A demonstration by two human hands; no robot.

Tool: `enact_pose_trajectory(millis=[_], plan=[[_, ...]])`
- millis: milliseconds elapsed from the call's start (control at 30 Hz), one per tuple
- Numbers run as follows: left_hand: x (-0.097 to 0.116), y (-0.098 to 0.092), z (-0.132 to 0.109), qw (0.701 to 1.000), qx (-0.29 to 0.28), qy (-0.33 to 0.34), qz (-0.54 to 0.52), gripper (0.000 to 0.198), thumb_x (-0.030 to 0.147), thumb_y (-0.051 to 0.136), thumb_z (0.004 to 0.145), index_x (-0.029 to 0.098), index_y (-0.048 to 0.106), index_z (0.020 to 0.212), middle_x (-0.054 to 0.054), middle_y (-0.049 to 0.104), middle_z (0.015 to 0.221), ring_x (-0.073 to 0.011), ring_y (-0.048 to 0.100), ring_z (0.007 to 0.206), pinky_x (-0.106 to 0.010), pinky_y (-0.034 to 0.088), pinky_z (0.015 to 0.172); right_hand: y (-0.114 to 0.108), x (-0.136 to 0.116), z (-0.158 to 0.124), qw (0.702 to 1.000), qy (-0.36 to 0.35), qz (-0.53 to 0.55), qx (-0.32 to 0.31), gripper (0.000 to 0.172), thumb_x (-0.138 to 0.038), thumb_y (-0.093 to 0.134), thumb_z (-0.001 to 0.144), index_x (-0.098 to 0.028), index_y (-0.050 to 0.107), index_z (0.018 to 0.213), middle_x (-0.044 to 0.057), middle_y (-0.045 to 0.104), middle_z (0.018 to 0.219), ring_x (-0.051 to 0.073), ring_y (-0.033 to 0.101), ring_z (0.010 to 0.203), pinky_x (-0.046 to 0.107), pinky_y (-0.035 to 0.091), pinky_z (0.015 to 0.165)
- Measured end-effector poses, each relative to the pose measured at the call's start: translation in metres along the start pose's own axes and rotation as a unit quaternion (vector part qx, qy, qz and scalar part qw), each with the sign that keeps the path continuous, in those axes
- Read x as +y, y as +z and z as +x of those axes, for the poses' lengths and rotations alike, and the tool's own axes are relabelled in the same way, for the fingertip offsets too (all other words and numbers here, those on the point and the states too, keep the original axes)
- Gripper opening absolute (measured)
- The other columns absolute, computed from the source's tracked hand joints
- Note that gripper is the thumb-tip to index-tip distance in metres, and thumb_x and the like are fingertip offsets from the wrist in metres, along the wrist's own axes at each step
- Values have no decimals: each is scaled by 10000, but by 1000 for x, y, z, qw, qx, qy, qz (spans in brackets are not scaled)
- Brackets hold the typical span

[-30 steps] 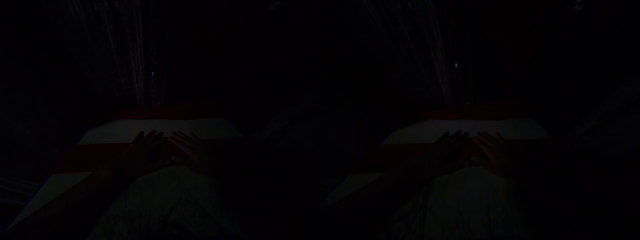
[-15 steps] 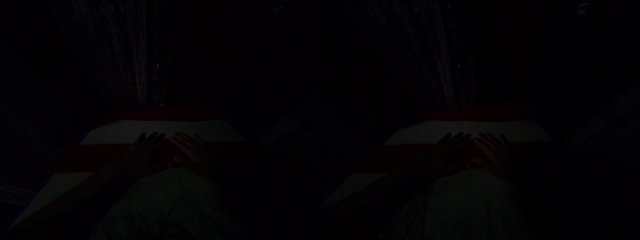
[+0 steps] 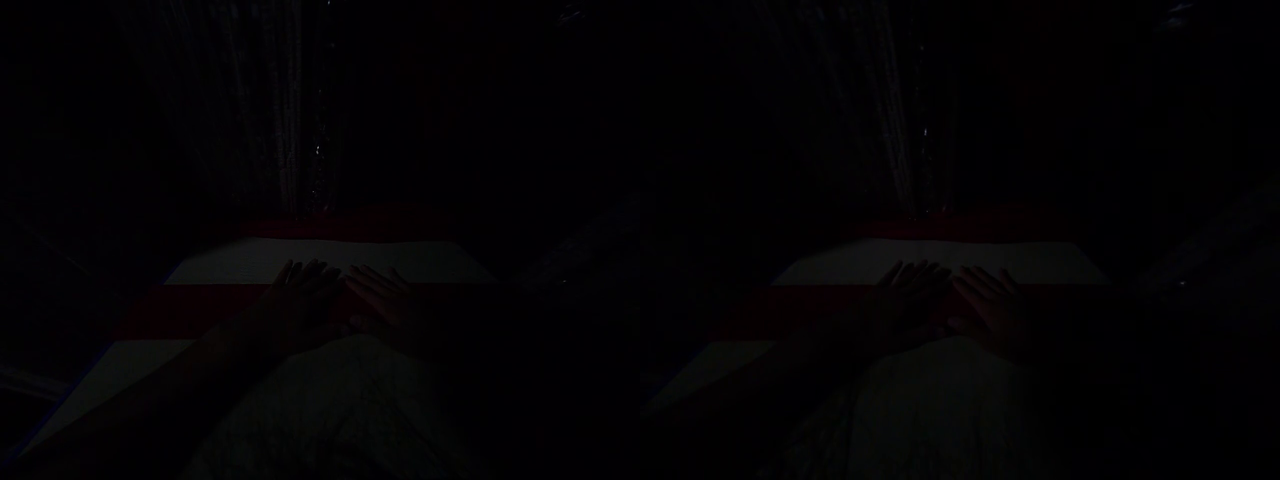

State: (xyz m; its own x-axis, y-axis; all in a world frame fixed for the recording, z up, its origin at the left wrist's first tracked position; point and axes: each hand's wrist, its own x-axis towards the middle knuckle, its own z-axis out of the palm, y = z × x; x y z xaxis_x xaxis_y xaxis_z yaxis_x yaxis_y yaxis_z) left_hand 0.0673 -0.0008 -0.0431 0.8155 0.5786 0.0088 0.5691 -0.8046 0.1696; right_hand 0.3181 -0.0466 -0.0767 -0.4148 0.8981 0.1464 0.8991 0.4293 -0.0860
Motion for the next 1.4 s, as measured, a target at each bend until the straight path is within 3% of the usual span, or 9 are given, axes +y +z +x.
enact_pose_trajectory(millis=[300,600,700,833,1400], plan=[[-1,4,0,1000,-1,-18,-23,879,813,294,976,258,204,1652,-22,105,1699,-315,65,1587,-600,41,1268,-3,-1,0,1000,8,-2,-9,706,-651,335,1020,-242,350,1595,58,271,1671,280,238,1555,635,166,1256],[4,-3,0,1000,-8,-10,-6,886,811,290,976,271,147,1663,-20,21,1701,-349,-22,1581,-647,-8,1245,-4,2,0,1000,5,-13,-9,715,-637,370,1011,-214,368,1586,52,259,1669,287,230,1558,656,181,1245],[7,-6,-1,1000,2,8,-8,829,773,277,1005,292,130,1663,3,34,1701,-324,-19,1586,-632,-31,1250,-4,1,-1,1000,-4,-20,-3,689,-607,368,1021,-168,441,1547,96,279,1658,300,249,1551,643,182,1250],[9,-5,-1,999,-27,17,-27,807,738,220,1032,240,141,1662,-4,37,1698,-275,-26,1590,-586,-19,1269,-5,1,-1,1000,-3,-6,5,703,-606,363,1024,-171,388,1576,100,294,1654,300,264,1545,646,196,1245],[3,4,3,1000,-13,1,-15,788,714,261,1043,235,165,1661,-49,108,1699,-314,69,1586,-606,53,1260,-5,6,0,1000,-3,5,-22,746,-663,356,1006,-208,342,1597,63,256,1673,279,227,1559,646,188,1246]])
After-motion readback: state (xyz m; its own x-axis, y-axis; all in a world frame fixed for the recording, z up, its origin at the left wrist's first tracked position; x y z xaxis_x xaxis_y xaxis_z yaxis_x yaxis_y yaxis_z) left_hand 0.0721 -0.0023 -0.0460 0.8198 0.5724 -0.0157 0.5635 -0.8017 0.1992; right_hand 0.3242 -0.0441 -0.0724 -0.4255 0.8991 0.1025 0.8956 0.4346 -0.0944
